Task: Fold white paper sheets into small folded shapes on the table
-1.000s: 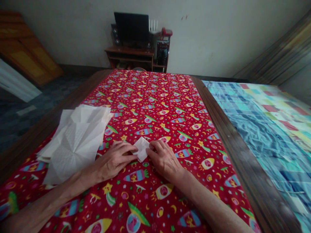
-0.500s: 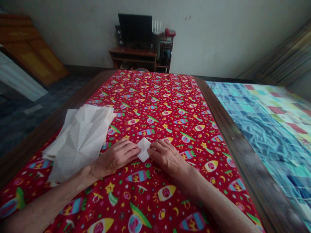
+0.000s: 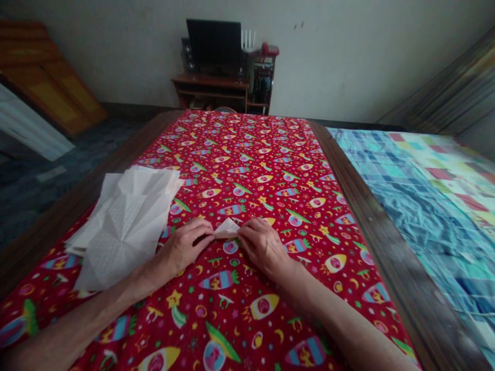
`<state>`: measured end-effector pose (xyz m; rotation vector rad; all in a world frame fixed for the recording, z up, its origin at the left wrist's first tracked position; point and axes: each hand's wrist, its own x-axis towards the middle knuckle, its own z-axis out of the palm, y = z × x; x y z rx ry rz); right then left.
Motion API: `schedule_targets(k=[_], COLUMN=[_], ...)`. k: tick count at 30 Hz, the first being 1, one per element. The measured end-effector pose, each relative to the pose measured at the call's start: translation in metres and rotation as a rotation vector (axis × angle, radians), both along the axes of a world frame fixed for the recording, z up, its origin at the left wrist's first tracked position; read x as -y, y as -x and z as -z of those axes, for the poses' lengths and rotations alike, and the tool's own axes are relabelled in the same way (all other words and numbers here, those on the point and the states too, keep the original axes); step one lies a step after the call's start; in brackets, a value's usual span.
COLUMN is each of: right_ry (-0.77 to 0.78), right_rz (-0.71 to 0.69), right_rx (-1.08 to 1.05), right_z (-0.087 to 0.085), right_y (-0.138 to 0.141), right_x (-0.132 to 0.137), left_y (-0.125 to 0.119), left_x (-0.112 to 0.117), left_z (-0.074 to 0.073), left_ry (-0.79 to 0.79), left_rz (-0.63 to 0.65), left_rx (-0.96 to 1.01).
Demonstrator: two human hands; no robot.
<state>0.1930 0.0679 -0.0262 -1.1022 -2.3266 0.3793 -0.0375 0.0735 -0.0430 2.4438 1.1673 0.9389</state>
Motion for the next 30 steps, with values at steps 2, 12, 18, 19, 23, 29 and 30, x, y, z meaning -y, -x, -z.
schedule_targets(k=[2,12,18,19,23,29,30], right_ry=[0.037,0.036,0.042,0.038,0.025,0.035,0.040], right_rz=[0.056,0.183,0.168,0.165,0.161,0.176,0.174], right_rx=[-0.022,0.091,0.112,0.115,0.137,0.183,0.185], right_z=[0.0001,-0.0020,-0.0046,-0.0048,-0.0048,-0.0051,-0.0051], right_y=[0.0020,0.0056,0.0060,0.0062,0.0064,0.0066,0.0065], right_x=[-0.0003,-0.0018,-0.0022,-0.0021,-0.0023,-0.0038,-0.0041], left_y=[-0.0013,-0.0026,-0.0021,-0.0024,-0.0035,-0.0060,-0.0069], left_x=[-0.0015,-0.0044,-0.0030,-0.0030,-0.0041,-0.0020,-0.0004], left_z=[-0.0005,-0.0046,-0.0061,-0.0061,-0.0032,-0.0023,-0.0043], left_ry=[0.047,0.083,0.098,0.101,0.099,0.026,-0.005], left_rz=[-0.036,-0.102,-0.110,-0.117,-0.119,-0.131,-0.137], left_rx=[0.028,0.037,0.028,0.023,-0.005,-0.091,-0.121])
